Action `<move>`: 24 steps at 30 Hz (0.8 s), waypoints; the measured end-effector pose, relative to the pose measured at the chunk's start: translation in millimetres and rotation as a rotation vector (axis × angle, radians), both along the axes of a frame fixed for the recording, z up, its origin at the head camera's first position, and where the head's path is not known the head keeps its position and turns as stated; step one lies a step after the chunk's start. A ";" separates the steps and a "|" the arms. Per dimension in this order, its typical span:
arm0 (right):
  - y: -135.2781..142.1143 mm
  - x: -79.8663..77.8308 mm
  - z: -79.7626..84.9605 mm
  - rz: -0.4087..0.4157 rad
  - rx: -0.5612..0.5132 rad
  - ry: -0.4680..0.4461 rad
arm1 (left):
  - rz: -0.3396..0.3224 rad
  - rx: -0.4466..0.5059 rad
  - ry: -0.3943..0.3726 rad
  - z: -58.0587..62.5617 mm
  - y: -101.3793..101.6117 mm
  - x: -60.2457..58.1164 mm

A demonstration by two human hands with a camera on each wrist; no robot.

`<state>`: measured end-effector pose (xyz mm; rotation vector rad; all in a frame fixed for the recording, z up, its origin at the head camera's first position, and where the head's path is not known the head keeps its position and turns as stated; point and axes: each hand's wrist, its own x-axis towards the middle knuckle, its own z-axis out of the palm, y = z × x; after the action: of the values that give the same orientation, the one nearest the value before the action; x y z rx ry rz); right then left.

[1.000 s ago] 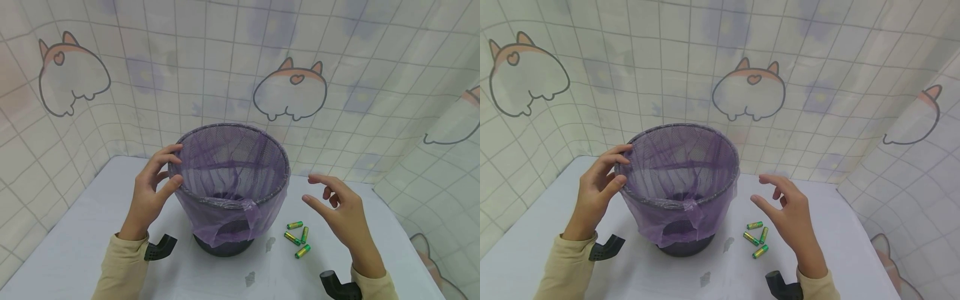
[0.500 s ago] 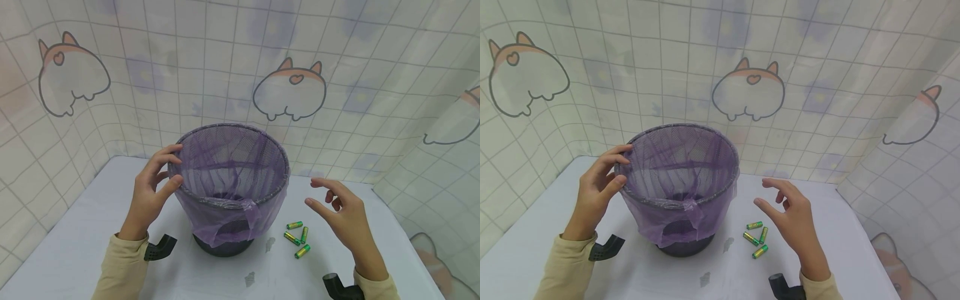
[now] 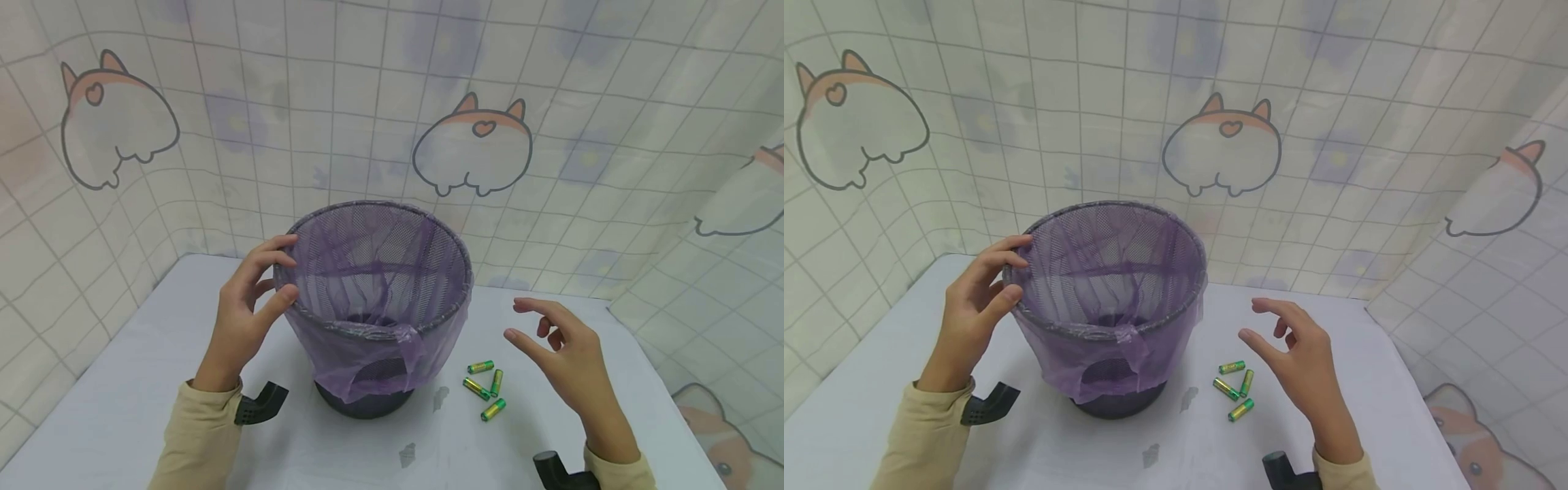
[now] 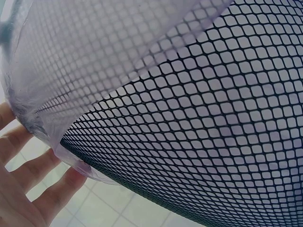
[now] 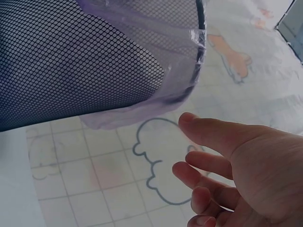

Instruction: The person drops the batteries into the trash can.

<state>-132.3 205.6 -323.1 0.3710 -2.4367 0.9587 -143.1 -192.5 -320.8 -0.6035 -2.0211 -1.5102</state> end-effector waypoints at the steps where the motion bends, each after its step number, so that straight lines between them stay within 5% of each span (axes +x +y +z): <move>1: 0.2 0.0 -0.6 0.000 0.001 -0.002 | 0.000 0.001 -0.002 0.2 0.0 0.3; 24: 16.7 3.8 -20.5 -0.054 0.033 -0.057 | 0.000 -0.007 0.002 0.6 0.3 0.6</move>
<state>-128.5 222.3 -343.7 0.2916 -2.5035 0.9193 -142.5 -192.2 -320.2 -0.6076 -2.0258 -1.5029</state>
